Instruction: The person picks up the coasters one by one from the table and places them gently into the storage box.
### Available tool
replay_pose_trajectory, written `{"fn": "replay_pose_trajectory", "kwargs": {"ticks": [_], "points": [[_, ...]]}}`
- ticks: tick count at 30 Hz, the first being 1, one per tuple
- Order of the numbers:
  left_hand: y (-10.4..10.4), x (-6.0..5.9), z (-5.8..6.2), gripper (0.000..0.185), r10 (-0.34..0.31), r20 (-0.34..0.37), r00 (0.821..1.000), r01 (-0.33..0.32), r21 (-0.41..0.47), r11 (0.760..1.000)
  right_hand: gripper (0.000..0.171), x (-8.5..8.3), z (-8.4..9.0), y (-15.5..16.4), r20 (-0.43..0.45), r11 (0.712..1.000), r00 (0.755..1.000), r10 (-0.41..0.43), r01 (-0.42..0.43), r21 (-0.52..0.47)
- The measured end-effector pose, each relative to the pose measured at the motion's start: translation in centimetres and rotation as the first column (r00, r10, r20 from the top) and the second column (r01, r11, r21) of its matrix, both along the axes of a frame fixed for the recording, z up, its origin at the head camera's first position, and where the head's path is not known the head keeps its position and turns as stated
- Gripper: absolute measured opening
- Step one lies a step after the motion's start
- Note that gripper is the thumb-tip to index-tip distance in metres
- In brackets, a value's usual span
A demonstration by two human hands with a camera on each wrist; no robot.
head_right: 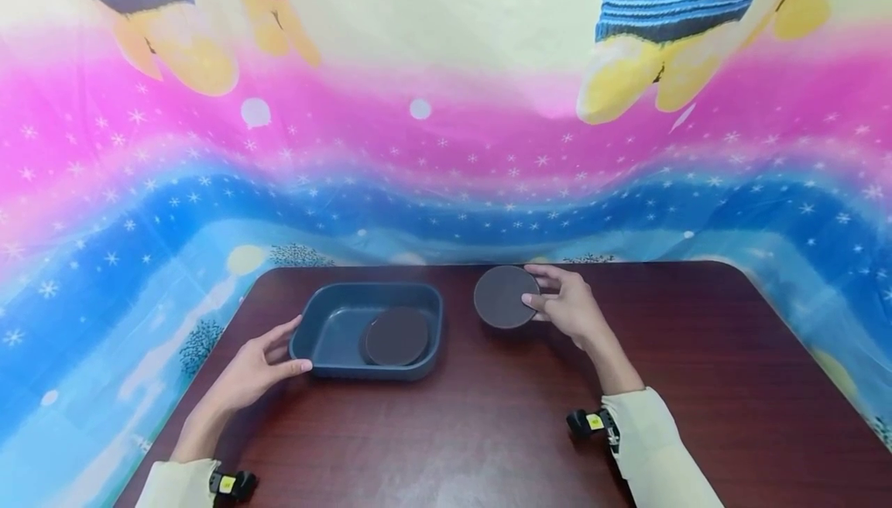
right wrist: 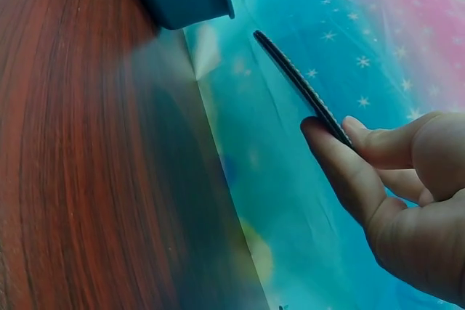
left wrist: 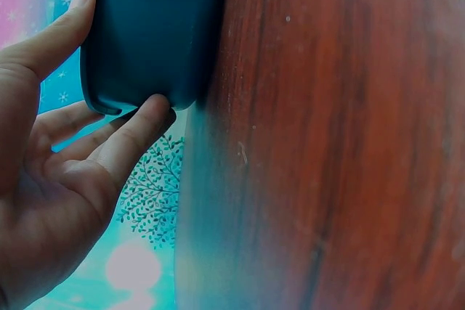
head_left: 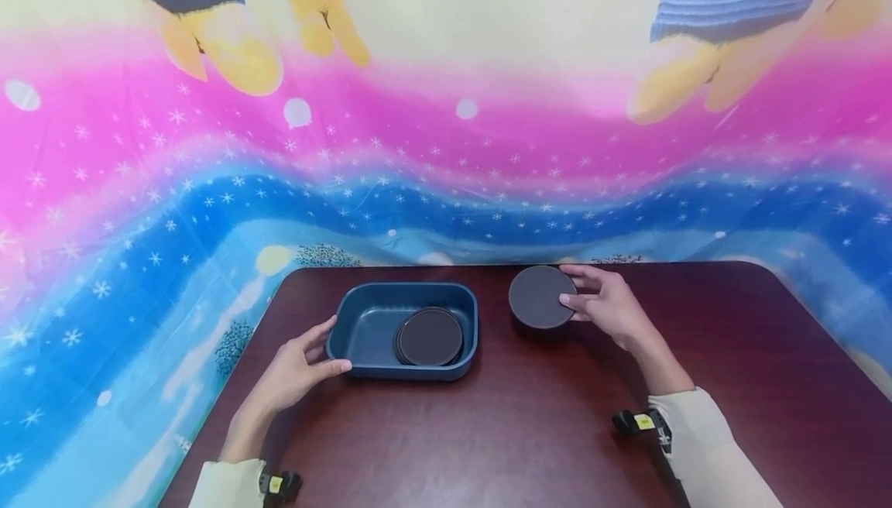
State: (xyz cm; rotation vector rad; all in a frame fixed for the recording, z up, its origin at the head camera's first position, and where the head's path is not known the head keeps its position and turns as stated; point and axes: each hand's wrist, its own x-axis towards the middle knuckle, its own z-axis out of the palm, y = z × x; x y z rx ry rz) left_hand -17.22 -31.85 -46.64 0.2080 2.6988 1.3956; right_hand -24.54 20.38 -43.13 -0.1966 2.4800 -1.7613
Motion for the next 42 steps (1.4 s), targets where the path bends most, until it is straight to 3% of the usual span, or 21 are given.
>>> {"fn": "replay_pose_trajectory", "kwargs": {"ticks": [11, 42], "points": [[0.1, 0.0, 0.1, 0.094, 0.003, -0.004, 1.0, -0.003, -0.004, 1.0, 0.064, 0.1, -0.1, -0.2, 0.034, 0.994, 0.999, -0.011, 0.015, -0.112], [0.1, 0.0, 0.0, 0.094, 0.009, -0.007, 1.0, -0.009, -0.02, 1.0, 0.065, 1.0, -0.1, -2.9, 0.095, 0.97, 0.995, 0.021, 0.003, -0.241]]}}
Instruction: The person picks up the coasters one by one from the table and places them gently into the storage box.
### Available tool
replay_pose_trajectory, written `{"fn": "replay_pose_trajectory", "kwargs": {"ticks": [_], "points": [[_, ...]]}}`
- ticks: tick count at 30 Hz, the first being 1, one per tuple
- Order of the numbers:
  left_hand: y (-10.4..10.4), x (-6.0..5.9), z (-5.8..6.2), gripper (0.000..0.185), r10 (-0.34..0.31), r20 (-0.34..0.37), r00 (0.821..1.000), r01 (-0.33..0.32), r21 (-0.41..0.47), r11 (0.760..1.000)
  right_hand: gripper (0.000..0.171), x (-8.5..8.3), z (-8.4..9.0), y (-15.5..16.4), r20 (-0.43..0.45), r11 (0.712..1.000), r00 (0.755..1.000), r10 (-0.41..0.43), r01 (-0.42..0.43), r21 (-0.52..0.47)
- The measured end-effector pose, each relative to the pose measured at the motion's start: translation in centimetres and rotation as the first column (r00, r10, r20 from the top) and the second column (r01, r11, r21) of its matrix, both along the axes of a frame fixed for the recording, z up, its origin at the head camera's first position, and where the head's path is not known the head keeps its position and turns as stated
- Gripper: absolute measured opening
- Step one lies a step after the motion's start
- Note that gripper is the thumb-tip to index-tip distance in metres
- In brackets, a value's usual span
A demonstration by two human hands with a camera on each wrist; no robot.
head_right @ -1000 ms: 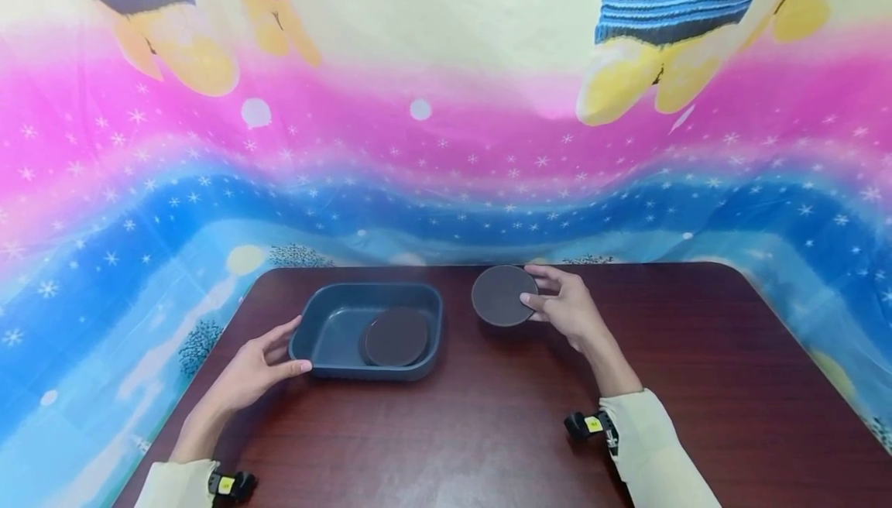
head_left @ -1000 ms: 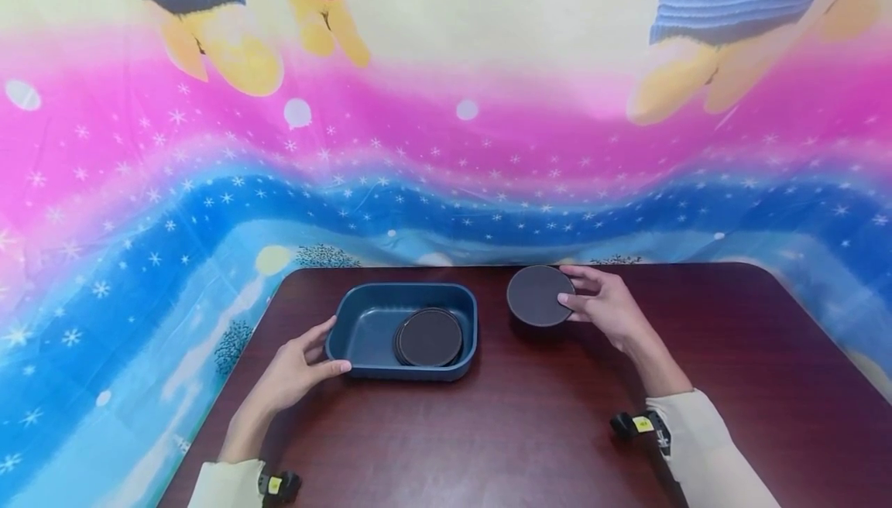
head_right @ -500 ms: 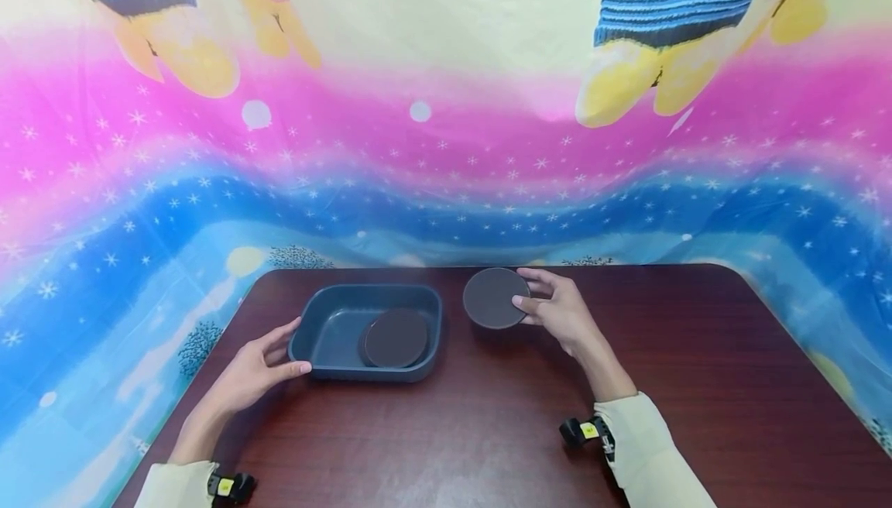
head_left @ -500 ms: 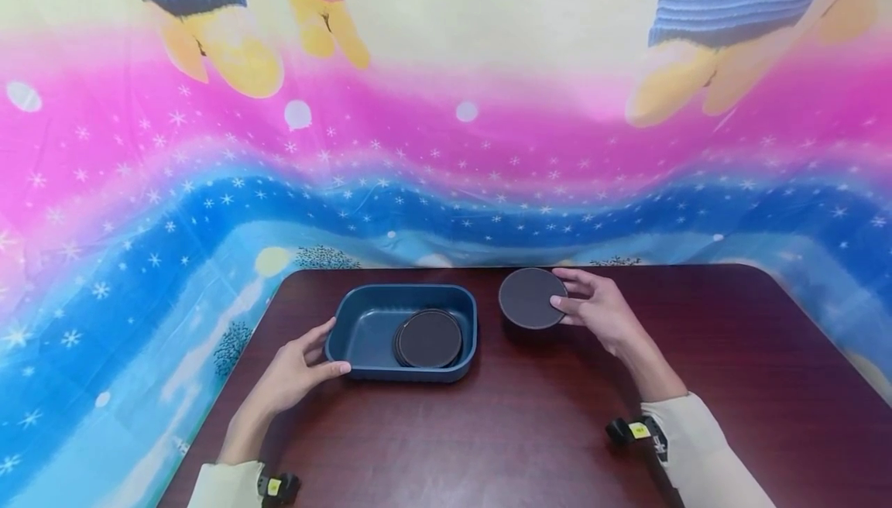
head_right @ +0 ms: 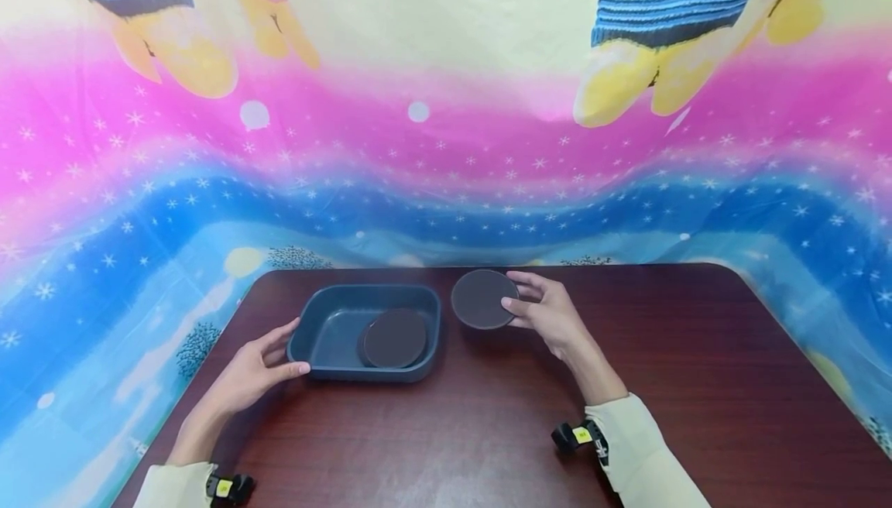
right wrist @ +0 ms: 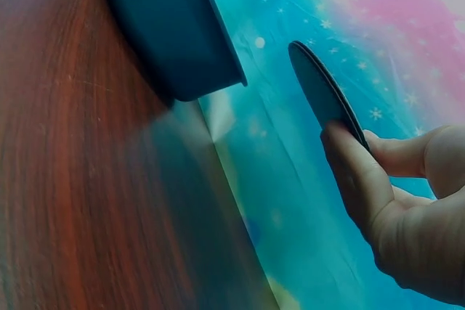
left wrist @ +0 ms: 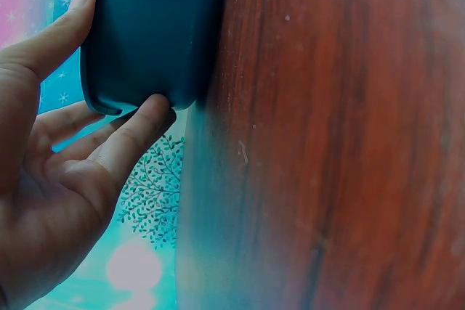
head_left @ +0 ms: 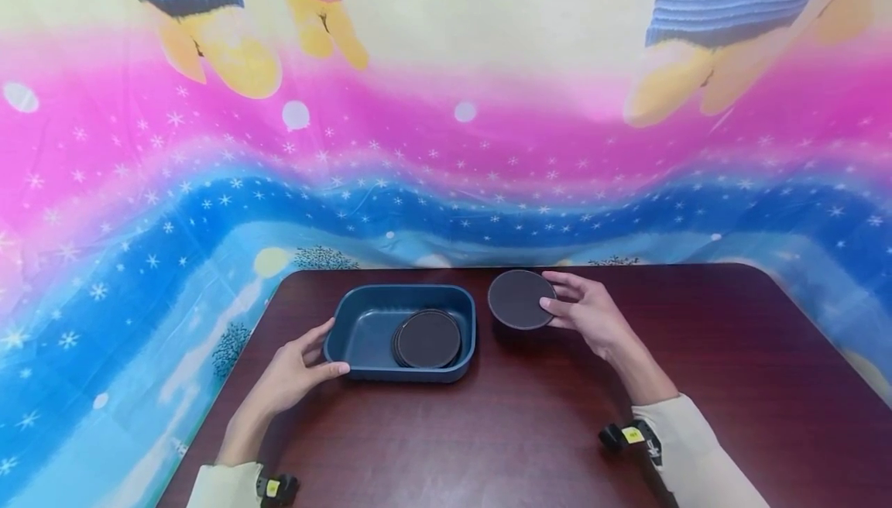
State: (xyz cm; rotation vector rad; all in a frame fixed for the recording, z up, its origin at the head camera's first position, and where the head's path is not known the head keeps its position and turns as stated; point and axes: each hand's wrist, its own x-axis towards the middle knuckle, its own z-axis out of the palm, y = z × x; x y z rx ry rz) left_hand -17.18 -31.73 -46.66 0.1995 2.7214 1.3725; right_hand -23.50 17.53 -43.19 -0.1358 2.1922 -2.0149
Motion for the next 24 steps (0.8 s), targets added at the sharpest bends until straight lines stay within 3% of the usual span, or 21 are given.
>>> {"fn": "replay_pose_trajectory", "kwargs": {"ticks": [24], "points": [[-0.1, -0.1, -0.1, 0.095, -0.005, 0.009, 1.0, 0.005, 0.017, 1.0, 0.063, 0.1, -1.0, -3.2, 0.027, 0.999, 0.999, 0.017, -0.015, -0.043]]}}
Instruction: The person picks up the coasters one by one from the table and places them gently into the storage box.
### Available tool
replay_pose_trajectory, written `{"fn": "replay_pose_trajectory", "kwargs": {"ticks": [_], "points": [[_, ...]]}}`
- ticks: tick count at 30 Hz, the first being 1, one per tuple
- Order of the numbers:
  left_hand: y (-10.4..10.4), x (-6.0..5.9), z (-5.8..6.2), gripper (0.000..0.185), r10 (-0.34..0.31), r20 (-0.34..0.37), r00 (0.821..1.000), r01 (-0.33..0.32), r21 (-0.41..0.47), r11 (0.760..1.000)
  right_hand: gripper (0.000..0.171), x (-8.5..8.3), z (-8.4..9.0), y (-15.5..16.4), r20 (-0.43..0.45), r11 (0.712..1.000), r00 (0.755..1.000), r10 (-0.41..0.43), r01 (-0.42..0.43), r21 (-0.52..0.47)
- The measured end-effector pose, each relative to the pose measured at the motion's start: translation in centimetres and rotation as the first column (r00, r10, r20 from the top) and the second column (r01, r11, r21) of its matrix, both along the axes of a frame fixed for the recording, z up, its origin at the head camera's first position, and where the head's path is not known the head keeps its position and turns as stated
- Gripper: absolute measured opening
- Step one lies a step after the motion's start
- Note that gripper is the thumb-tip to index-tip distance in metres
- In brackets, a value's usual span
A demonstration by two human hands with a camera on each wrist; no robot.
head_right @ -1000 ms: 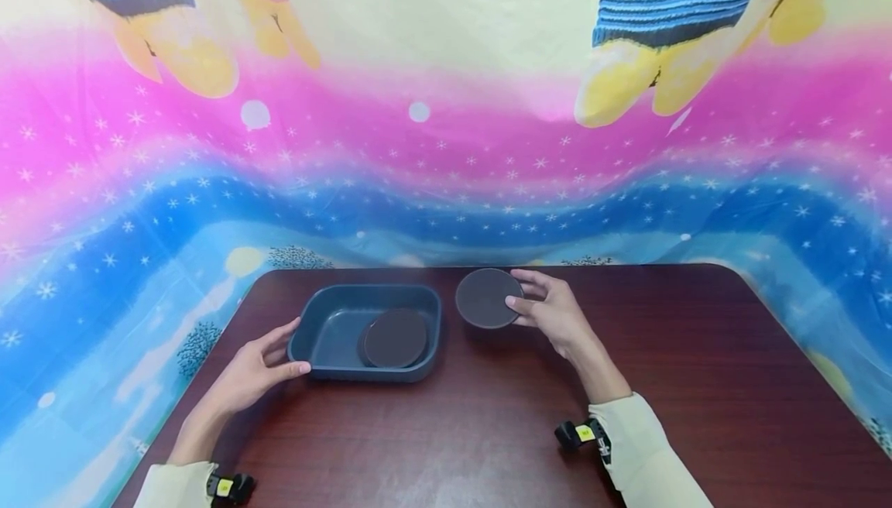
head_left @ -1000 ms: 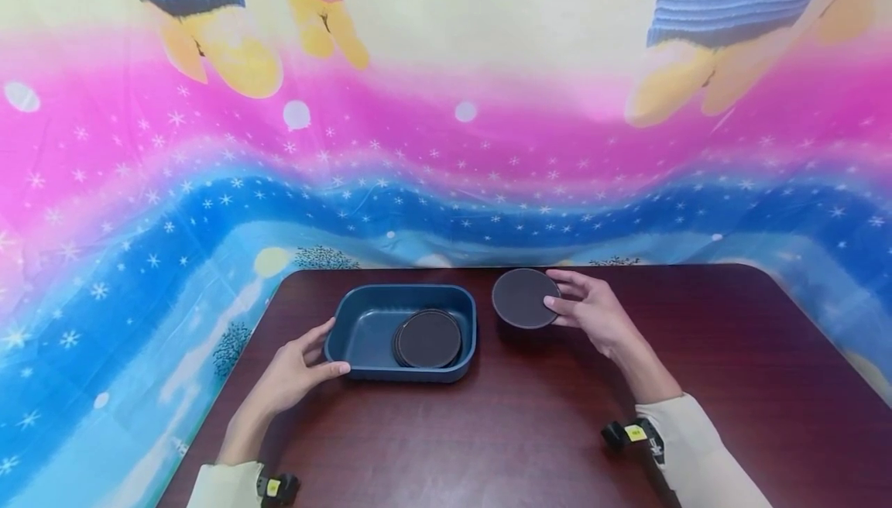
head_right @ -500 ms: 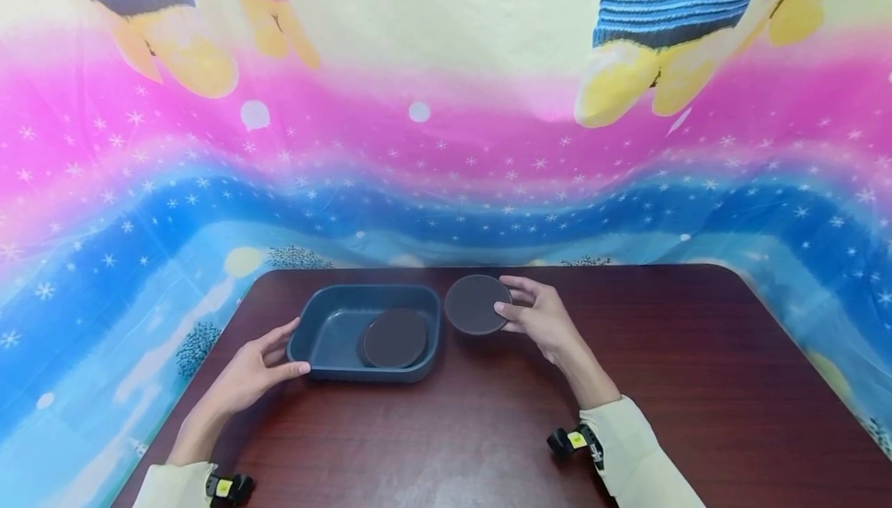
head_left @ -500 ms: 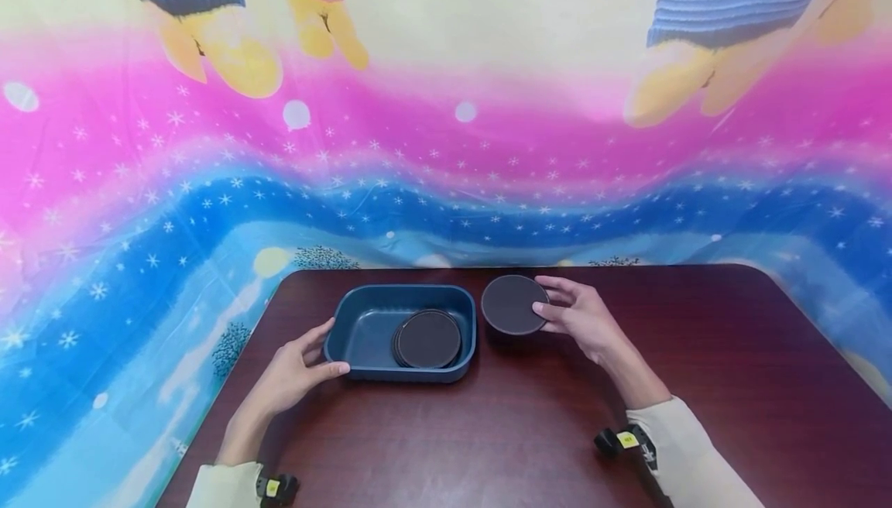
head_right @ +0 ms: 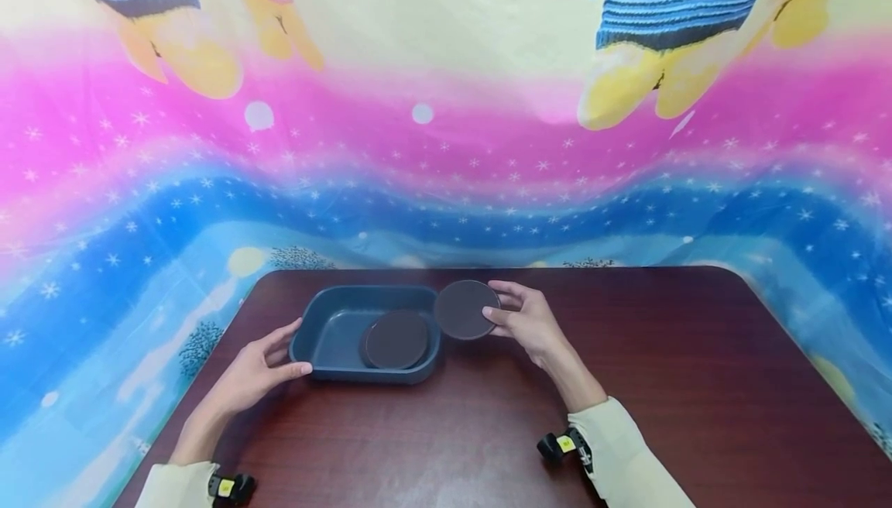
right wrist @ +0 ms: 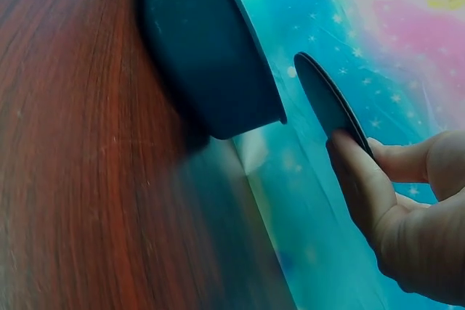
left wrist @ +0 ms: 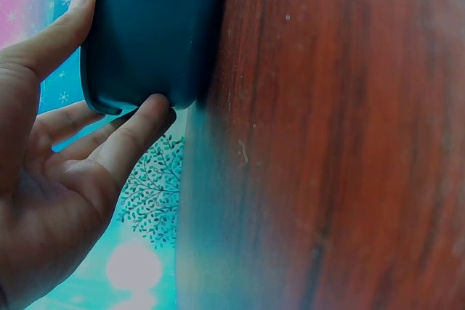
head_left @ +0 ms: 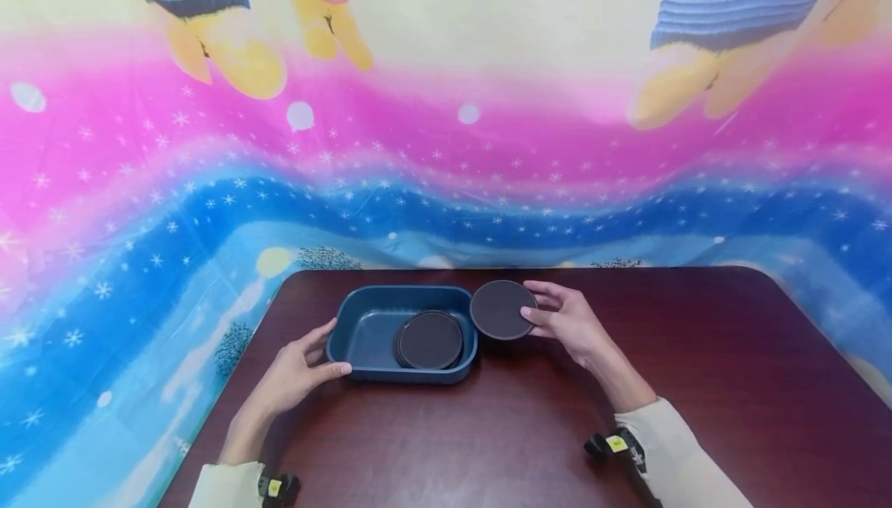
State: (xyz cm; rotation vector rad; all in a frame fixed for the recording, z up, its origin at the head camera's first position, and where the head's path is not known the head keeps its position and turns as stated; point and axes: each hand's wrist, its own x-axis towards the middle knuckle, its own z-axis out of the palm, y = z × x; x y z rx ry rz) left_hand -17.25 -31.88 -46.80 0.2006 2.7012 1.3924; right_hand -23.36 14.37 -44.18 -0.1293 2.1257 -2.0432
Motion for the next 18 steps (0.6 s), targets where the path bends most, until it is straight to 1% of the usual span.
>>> {"fn": "replay_pose_trajectory", "kwargs": {"ticks": [4, 11, 18], "points": [[0.0, 0.0, 0.0, 0.094, 0.002, -0.002, 1.0, -0.002, 0.001, 1.0, 0.063, -0.1, -0.1, -0.6, 0.0, 1.0, 1.0, 0.01, -0.01, -0.002], [0.1, 0.0, 0.0, 0.094, 0.02, 0.023, 1.0, -0.02, 0.0, 1.0, 0.063, -0.2, -0.2, -1.7, 0.001, 1.0, 1.0, 0.025, -0.025, -0.003], [0.0, -0.1, -0.1, 0.094, 0.016, 0.019, 1.0, -0.016, -0.001, 1.0, 0.062, -0.4, -0.2, -2.5, 0.0, 0.999, 1.0, 0.032, -0.032, -0.001]]}}
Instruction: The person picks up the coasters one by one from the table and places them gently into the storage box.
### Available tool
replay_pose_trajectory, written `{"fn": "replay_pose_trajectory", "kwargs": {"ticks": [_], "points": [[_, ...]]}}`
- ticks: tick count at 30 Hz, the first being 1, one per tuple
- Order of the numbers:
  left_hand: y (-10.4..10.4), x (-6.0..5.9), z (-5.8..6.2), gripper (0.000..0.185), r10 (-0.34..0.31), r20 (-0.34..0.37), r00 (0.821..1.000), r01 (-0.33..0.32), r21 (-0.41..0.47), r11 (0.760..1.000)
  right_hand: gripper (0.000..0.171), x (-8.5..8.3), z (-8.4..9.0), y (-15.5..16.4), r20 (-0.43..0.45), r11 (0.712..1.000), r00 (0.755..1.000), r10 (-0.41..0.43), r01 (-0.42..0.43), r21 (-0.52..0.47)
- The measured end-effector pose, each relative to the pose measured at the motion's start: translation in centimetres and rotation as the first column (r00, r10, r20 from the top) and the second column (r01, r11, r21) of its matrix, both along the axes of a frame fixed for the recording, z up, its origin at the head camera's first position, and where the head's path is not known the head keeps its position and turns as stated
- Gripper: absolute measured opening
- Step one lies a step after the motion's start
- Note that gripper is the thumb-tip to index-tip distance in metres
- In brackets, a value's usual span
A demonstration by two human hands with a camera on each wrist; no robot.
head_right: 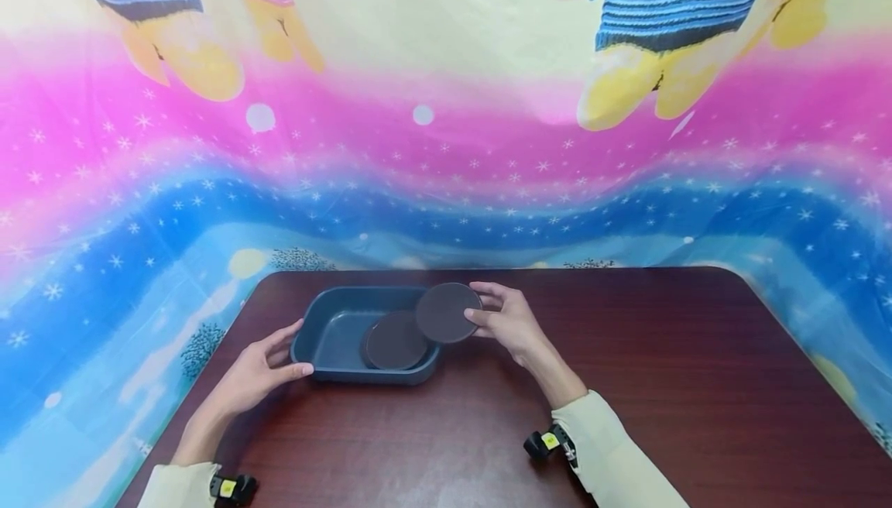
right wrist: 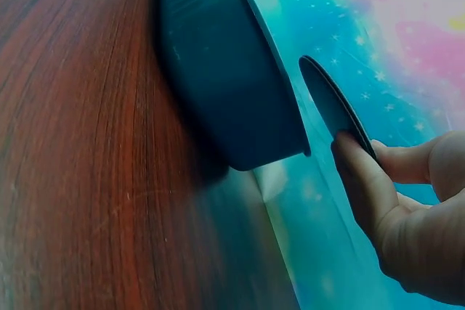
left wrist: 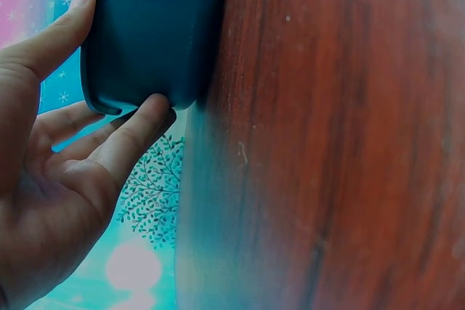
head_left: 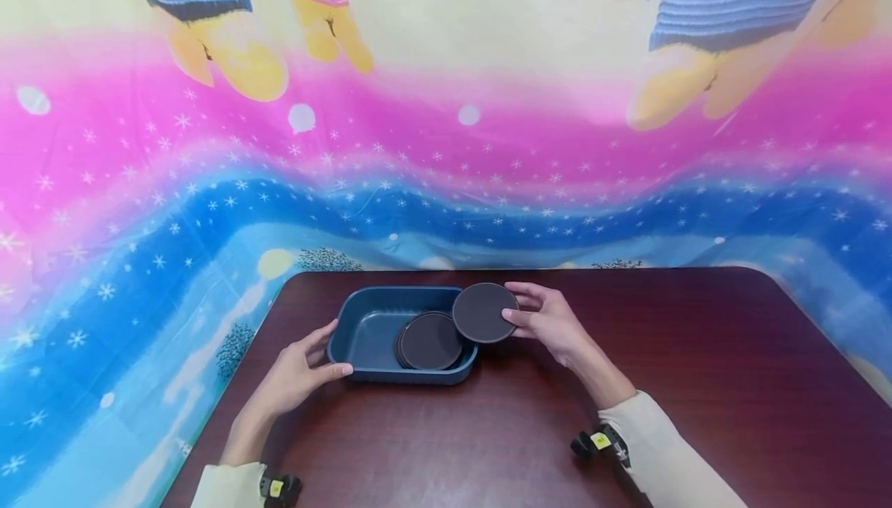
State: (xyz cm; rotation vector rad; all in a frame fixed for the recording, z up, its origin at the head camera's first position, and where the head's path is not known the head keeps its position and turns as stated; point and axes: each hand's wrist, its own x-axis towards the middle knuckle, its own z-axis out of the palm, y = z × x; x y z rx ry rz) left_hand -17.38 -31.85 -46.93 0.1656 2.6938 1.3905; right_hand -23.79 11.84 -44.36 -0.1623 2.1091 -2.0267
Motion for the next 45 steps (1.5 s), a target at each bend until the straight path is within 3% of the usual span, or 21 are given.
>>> {"fn": "replay_pose_trajectory", "kwargs": {"ticks": [12, 32, 45], "points": [[-0.2, -0.1, -0.3, 0.097, -0.004, -0.021, 1.0, 0.003, -0.005, 1.0, 0.06, -0.3, -0.1, -1.2, 0.014, 1.0, 1.0, 0.001, -0.001, -0.005], [-0.1, -0.1, -0.2, 0.093, 0.013, 0.014, 1.0, -0.013, 0.013, 1.0, 0.059, -0.5, -0.1, -3.4, 0.023, 1.0, 0.999, 0.031, -0.031, -0.004], [0.0, 0.1, 0.2, 0.094, -0.003, -0.005, 1.0, 0.004, 0.02, 1.0, 0.06, -0.9, 0.1, -5.0, 0.022, 0.998, 0.998, 0.058, -0.058, 0.013]]}}
